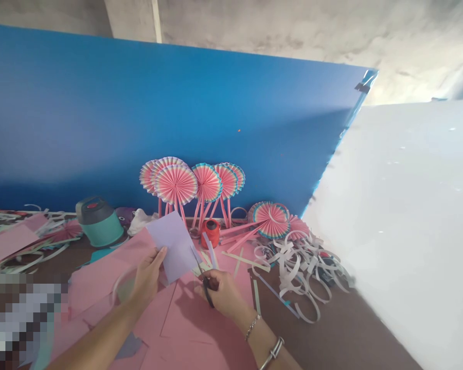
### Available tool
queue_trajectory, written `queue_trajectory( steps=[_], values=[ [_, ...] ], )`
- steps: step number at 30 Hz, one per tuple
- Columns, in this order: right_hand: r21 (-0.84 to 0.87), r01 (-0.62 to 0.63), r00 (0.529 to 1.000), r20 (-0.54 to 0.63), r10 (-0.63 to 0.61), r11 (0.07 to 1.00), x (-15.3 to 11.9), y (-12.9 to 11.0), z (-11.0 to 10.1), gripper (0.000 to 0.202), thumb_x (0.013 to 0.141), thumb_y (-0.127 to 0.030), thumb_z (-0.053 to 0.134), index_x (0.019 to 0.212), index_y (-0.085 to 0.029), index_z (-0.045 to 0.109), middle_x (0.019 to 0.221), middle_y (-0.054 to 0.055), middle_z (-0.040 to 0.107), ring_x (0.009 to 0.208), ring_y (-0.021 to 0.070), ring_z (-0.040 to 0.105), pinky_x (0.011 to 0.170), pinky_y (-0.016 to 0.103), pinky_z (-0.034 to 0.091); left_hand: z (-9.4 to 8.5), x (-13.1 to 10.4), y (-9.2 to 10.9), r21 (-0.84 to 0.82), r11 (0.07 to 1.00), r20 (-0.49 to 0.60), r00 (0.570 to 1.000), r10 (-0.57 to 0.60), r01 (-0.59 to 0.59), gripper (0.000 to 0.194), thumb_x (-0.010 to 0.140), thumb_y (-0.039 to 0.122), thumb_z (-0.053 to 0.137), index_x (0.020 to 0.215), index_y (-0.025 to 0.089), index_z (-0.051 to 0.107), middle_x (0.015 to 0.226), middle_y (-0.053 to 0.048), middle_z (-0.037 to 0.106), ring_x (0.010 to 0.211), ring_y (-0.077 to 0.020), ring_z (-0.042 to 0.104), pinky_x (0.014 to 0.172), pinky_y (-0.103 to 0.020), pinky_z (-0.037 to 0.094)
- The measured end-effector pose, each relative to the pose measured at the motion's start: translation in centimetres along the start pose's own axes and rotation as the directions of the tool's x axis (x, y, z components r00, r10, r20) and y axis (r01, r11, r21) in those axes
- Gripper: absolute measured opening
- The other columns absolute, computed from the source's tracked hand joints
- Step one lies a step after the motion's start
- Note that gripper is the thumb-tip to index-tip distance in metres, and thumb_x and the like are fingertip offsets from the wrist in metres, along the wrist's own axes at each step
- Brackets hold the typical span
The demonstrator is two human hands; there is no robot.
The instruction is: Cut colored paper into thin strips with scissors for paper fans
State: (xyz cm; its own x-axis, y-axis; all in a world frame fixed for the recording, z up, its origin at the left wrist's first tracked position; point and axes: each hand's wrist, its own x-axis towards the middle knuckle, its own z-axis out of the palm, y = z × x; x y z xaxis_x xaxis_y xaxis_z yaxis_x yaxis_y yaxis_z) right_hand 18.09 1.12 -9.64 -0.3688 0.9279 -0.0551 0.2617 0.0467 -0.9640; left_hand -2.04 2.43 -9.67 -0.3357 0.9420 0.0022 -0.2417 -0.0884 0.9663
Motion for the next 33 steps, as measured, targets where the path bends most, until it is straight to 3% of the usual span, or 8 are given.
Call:
queue_trajectory(
  steps=[9, 16, 33],
  values=[
    [0.037, 0.005, 1.0, -0.007, -0.005, 0.999, 0.1, 0.2, 0.1, 0.031, 0.067, -0.036, 0.07, 0.086, -0.012, 0.063, 0.055, -0.006, 0.039, 0.049, 0.0079, 0.031, 0.045, 0.021, 0.024, -0.1, 0.2, -1.2, -0.049, 0.998, 0.055, 0.998, -0.038, 0.041, 0.032, 0.072, 0.044, 0.065, 0.088, 0.016, 0.065, 0.081, -0.004, 0.069, 0.077, -0.0188, 0.063, 0.068, -0.027, 0.05],
    [0.049, -0.002, 1.0, -0.014, 0.003, 0.999, 0.1, 0.5, 0.1, 0.022, 0.07, -0.032, 0.068, 0.08, -0.014, 0.062, 0.054, -0.006, 0.038, 0.048, 0.0076, 0.032, 0.044, 0.02, 0.025, 0.1, 0.1, -0.7, -0.052, 0.996, 0.058, 0.996, -0.064, 0.067, 0.034, 0.071, 0.045, 0.065, 0.088, 0.016, 0.065, 0.079, -0.003, 0.069, 0.075, -0.0195, 0.064, 0.066, -0.028, 0.051],
    [0.038, -0.036, 0.999, -0.033, 0.037, 0.999, 0.1, 0.6, 0.2, 0.029, 0.068, -0.039, 0.069, 0.084, -0.014, 0.064, 0.053, -0.005, 0.044, 0.046, 0.0083, 0.034, 0.043, 0.021, 0.028, 0.0, 0.0, -0.8, -0.058, 0.997, 0.067, 0.996, -0.056, 0.06, 0.036, 0.072, 0.046, 0.066, 0.089, 0.015, 0.065, 0.082, -0.004, 0.07, 0.077, -0.0195, 0.064, 0.068, -0.028, 0.051]
  ],
)
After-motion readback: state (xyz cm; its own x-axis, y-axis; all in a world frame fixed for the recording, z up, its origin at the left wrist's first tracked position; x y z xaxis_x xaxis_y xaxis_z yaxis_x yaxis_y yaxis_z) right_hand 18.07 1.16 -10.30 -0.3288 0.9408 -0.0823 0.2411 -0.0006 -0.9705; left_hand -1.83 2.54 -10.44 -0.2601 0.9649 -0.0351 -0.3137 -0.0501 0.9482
